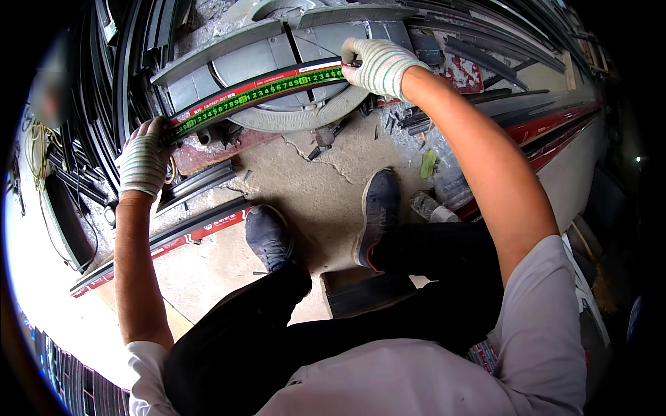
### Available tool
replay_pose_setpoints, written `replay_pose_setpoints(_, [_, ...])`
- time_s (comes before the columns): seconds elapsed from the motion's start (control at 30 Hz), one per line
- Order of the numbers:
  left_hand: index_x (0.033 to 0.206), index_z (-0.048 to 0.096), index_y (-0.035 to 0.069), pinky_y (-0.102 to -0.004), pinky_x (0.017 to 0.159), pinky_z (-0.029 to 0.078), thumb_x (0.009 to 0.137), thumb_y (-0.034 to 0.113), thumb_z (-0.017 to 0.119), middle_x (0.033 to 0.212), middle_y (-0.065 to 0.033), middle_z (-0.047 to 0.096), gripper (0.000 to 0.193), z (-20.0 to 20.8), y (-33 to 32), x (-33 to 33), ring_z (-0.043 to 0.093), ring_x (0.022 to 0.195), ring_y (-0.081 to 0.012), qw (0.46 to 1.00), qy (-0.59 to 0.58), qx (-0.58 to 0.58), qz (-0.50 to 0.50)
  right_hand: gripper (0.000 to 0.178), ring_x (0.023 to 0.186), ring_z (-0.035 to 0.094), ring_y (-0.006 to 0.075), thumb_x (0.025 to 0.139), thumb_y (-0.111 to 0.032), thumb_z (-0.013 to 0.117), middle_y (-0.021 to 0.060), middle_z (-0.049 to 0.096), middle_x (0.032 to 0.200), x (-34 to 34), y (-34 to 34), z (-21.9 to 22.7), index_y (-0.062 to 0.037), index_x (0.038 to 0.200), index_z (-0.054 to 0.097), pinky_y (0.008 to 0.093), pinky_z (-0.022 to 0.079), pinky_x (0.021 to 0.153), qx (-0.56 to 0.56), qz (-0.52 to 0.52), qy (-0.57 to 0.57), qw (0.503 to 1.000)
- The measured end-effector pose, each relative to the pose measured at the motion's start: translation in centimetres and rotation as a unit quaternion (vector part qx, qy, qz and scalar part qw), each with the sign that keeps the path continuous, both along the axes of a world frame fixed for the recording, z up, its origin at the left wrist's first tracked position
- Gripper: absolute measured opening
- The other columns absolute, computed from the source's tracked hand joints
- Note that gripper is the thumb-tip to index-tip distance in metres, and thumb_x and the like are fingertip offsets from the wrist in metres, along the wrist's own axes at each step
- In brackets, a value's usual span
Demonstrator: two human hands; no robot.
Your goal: The person measures multiple window frames using a tape measure, checking dimensions on several frames and metal profiles in a workshop. The person handles the tape measure and frames directly without additional tools.
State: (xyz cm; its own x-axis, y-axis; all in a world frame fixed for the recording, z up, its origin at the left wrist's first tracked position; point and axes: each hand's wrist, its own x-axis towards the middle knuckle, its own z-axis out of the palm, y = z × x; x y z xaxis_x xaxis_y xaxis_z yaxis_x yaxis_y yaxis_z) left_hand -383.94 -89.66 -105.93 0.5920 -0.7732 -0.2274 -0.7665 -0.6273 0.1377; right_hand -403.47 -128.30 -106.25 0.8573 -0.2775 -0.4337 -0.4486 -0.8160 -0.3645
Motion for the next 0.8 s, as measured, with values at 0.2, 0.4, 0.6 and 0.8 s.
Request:
replay_pose_setpoints(0.2, [0.125, 0.057, 0.006, -0.042, 0.094, 0.048, 0.078, 0.005, 0.073, 0.117, -0.0145, 0.063, 0.049, -0.1, 0.0, -0.2, 0.059, 0.109, -0.0373, 1.0, 0.003, -0.011, 0.003, 0.032, 0.093, 0.067, 0.0346, 0.089, -0.035, 0.065, 0.0167, 0.07, 0.101, 0.1, -0.2, 0.5, -0.0093, 0.109, 0.065, 0.0416, 0.052, 0.083, -0.042, -0.008, 0.053, 0.998])
replay_pose_setpoints(0.4, [0.124, 0.057, 0.007, -0.0422, 0.094, 0.048, 0.079, 0.005, 0.073, 0.117, -0.0138, 0.064, 0.048, -0.2, 0.1, -0.1, 0.059, 0.109, -0.0372, 1.0, 0.006, -0.017, 0.006, 0.033, 0.101, 0.066, 0.0342, 0.091, -0.035, 0.063, 0.0159, 0.07, 0.107, 0.9, 1.0, 2.5, -0.0099, 0.112, 0.065, 0.0434, 0.052, 0.087, -0.074, 0.008, 0.1, 0.992])
replay_pose_setpoints(0.6, [0.126, 0.057, 0.006, -0.0422, 0.095, 0.048, 0.08, 0.008, 0.074, 0.118, -0.0144, 0.064, 0.049, 0.0, 0.1, -0.1, 0.059, 0.11, -0.0373, 1.0, -0.008, -0.009, -0.01, 0.034, 0.1, 0.066, 0.0333, 0.09, -0.037, 0.064, 0.0151, 0.07, 0.104, 0.9, 1.1, 1.8, -0.0094, 0.11, 0.066, 0.0436, 0.052, 0.086, -0.085, 0.01, 0.091, 0.992])
replay_pose_setpoints(0.8, [0.128, 0.056, 0.006, -0.0423, 0.095, 0.048, 0.081, 0.01, 0.073, 0.118, -0.0148, 0.063, 0.05, 0.1, -0.1, 0.0, 0.059, 0.11, -0.0374, 1.0, -0.006, 0.006, -0.015, 0.035, 0.101, 0.066, 0.0337, 0.091, -0.037, 0.064, 0.0154, 0.07, 0.106, 0.9, 1.1, 1.1, -0.0084, 0.112, 0.066, 0.0439, 0.052, 0.086, -0.096, -0.005, 0.083, 0.992])
